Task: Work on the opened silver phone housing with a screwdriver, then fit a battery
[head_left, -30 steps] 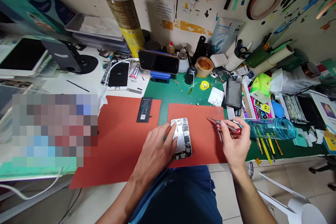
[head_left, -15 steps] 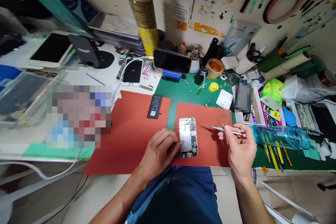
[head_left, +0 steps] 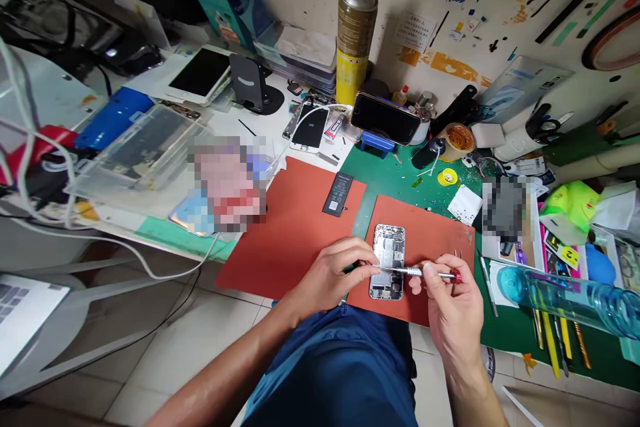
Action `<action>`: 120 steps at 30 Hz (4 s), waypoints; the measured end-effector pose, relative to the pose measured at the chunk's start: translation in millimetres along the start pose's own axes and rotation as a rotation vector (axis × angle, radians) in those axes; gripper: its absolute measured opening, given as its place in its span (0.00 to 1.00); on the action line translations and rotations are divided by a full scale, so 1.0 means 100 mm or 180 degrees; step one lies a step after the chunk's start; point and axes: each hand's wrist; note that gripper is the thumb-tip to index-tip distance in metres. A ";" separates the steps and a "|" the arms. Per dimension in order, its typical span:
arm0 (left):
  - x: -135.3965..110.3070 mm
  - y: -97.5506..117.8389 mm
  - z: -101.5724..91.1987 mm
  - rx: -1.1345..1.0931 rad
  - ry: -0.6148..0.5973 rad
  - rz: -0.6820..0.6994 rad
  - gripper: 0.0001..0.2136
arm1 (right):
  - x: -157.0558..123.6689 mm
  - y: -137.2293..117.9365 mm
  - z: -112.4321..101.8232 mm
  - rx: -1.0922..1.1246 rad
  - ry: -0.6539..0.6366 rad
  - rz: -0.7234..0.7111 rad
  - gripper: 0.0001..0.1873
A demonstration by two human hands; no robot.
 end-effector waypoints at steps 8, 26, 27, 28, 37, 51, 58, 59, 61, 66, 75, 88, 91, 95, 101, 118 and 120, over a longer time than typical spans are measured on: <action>0.00 -0.02 0.01 0.0355 -0.0007 0.0379 0.05 | -0.05 0.02 -0.07 -0.0194 0.0051 -0.0067 0.19; 0.00 -0.02 0.04 0.0757 -0.0085 0.0536 0.05 | -0.24 -0.08 -0.03 -0.1524 -0.0063 -0.1213 0.13; 0.00 -0.01 0.04 0.0776 -0.0102 0.0549 0.05 | -0.24 -0.09 -0.04 -0.1637 -0.0133 -0.1279 0.13; 0.00 -0.01 0.05 0.0797 -0.0119 0.0564 0.05 | -0.24 -0.10 -0.05 -0.1748 -0.0199 -0.1342 0.13; -0.02 0.00 0.04 0.1037 -0.0274 0.0698 0.06 | -0.22 -0.14 -0.07 -0.2092 -0.0438 -0.1679 0.13; 0.01 0.07 0.02 0.2613 -0.0119 0.0920 0.19 | 0.03 -0.20 -0.11 -0.2309 0.0051 -0.1971 0.16; 0.12 0.03 0.00 0.2957 -0.0410 0.0989 0.18 | 0.27 -0.15 -0.05 -0.2550 -0.0261 -0.2030 0.14; 0.13 0.02 0.00 0.2948 -0.0442 0.0965 0.19 | 0.28 -0.15 -0.03 -0.2581 -0.0294 -0.2047 0.14; 0.14 0.00 0.00 0.2930 -0.0509 0.0918 0.20 | 0.31 -0.15 0.00 -0.2635 -0.0336 -0.2074 0.14; 0.15 0.00 0.00 0.2985 -0.0570 0.0974 0.20 | 0.35 -0.15 0.04 -0.2719 -0.0393 -0.2109 0.12; 0.17 0.00 0.00 0.2866 -0.0594 0.0995 0.18 | 0.40 -0.15 0.05 -0.2907 -0.0456 -0.2149 0.12; 0.18 0.01 -0.03 0.2774 -0.0612 0.0978 0.18 | 0.45 -0.20 0.12 -0.3210 -0.0748 -0.2177 0.11; 0.19 0.02 -0.03 0.2696 -0.0619 0.0942 0.18 | 0.46 -0.25 0.17 -0.3293 -0.0856 -0.2243 0.11; 0.18 0.03 -0.03 0.2683 -0.0630 0.0924 0.18 | 0.52 -0.36 0.28 -0.3541 -0.1346 -0.2299 0.09; 0.16 0.02 -0.01 0.2608 -0.0693 0.0837 0.17 | 0.69 -0.45 0.47 -0.4055 -0.1923 -0.2672 0.05; 0.12 -0.03 0.03 0.2972 -0.0720 0.0947 0.20 | 0.74 -0.42 0.49 -0.3975 -0.2048 -0.2840 0.05; 0.12 -0.03 0.03 0.3009 -0.0703 0.0966 0.20 | 0.75 -0.41 0.49 -0.3944 -0.2081 -0.2845 0.04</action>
Point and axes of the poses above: each hand's wrist, its own x-axis towards the middle knuckle, its own z-axis out of the palm, y = z × x, and after that the axes turned 12 degrees about x, right-handed
